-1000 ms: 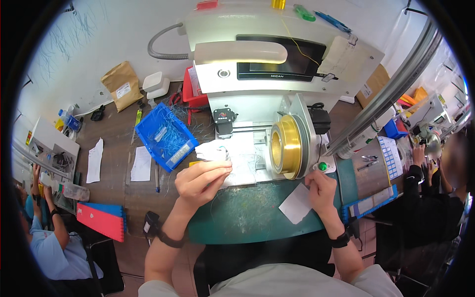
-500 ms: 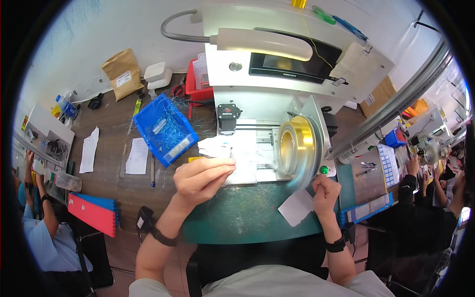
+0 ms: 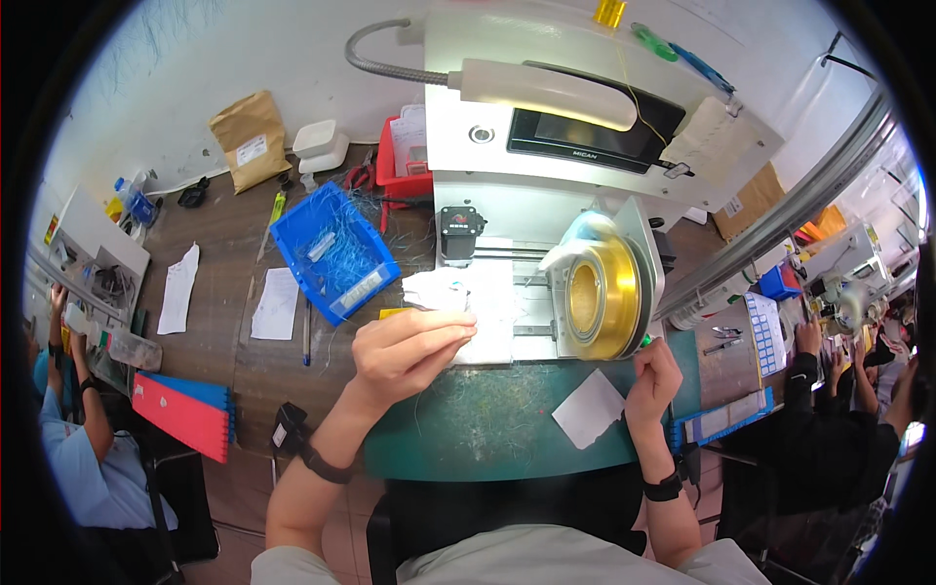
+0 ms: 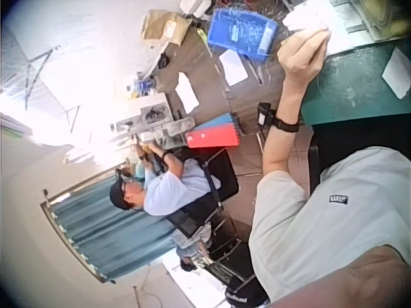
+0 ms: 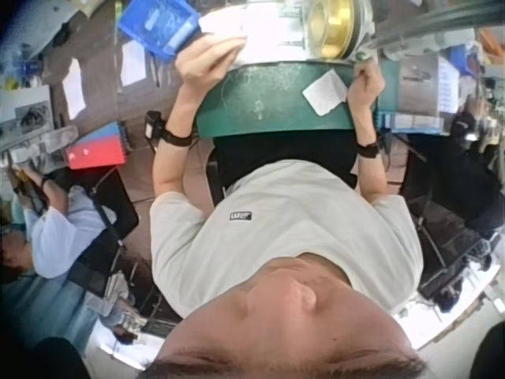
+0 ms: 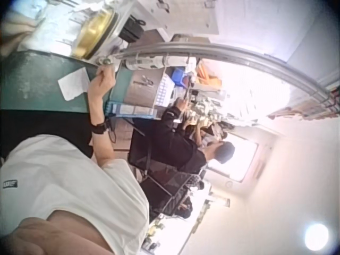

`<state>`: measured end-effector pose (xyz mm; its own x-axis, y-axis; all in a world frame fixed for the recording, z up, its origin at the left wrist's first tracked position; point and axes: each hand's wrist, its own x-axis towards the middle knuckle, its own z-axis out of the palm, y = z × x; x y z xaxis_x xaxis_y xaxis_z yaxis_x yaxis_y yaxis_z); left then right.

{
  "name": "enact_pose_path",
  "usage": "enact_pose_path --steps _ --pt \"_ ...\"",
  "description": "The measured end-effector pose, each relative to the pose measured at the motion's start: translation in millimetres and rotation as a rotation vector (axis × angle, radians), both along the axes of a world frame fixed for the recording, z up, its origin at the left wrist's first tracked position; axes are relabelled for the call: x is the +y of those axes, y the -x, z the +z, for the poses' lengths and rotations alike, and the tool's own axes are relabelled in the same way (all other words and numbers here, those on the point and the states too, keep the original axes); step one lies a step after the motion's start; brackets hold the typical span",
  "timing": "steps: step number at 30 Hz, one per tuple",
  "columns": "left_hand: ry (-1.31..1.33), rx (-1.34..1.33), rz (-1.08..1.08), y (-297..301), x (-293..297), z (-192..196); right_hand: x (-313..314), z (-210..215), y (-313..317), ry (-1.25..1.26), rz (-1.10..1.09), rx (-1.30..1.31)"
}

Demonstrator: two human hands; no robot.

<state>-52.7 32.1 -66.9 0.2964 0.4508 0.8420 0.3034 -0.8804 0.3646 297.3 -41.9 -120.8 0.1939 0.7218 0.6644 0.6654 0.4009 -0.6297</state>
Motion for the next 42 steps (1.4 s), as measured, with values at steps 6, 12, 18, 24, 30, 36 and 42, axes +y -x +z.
enact_pose_path --steps 6,12,18,24,30,36,42 --pt "-0.034 -0.009 0.049 -1 0 -4 -1 0 3 0.017 0.050 0.054" --pt "-0.004 0.002 0.027 0 -2 0 -1 -8 0 0.041 0.025 0.062" --pt "-0.015 0.002 0.030 0 0 -1 0 -9 0 -0.010 0.021 0.185" --pt "-0.015 0.001 0.025 0 -1 -1 2 -17 -7 -0.047 0.060 0.075" --pt "-0.010 0.011 0.027 0 -2 1 -2 -6 2 0.029 0.003 0.137" --pt "0.001 0.019 0.035 2 -2 0 -2 -2 6 0.048 0.027 0.100" --pt "0.005 -0.010 0.000 0 -1 0 -5 -7 -3 0.080 0.049 0.035"
